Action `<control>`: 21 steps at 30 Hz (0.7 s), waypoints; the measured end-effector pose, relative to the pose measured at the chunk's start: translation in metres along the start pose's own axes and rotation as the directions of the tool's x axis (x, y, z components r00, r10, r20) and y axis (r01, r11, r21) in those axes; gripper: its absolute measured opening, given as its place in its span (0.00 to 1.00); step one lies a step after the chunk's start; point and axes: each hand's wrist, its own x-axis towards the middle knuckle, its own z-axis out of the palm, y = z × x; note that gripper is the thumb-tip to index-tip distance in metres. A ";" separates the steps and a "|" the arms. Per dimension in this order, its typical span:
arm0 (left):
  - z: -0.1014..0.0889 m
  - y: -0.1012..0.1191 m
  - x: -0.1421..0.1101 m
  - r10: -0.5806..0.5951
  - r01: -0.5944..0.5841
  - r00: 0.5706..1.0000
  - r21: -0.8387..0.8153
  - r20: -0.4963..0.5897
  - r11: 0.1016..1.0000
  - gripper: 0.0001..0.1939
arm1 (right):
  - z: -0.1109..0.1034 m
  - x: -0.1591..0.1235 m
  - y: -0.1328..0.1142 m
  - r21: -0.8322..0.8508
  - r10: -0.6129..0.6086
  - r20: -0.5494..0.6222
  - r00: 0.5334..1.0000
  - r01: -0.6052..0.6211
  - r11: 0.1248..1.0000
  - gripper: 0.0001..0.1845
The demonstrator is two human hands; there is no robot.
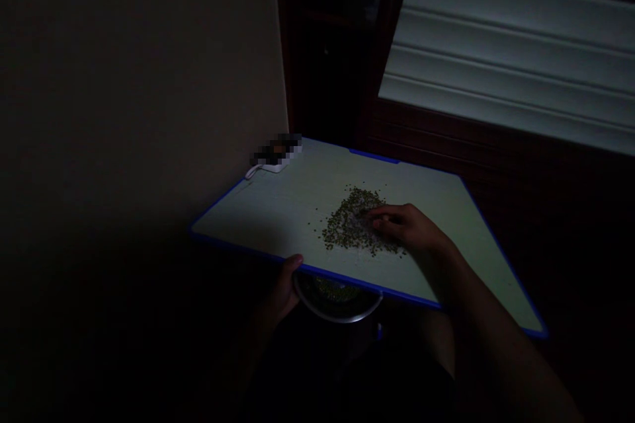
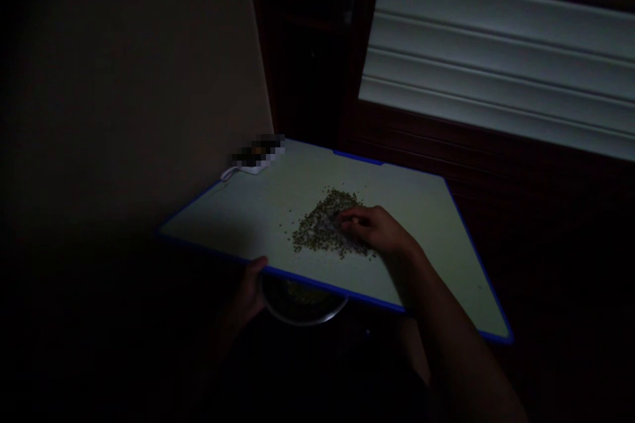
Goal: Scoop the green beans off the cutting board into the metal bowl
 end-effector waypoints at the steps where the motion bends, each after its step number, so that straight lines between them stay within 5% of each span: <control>1: -0.001 0.000 0.000 0.006 -0.006 1.000 -0.003 0.011 1.000 0.23 | 0.001 0.000 -0.001 -0.025 0.003 0.014 1.000 -0.003 1.000 0.18; 17: -0.008 -0.003 0.003 0.011 -0.010 0.996 -0.019 0.083 1.000 0.30 | 0.005 -0.004 -0.011 0.033 -0.018 0.198 0.980 0.012 0.999 0.21; 21: -0.006 -0.002 0.003 0.001 0.000 0.996 -0.018 0.090 1.000 0.33 | 0.003 -0.005 -0.011 0.072 0.020 0.163 0.986 -0.032 0.997 0.21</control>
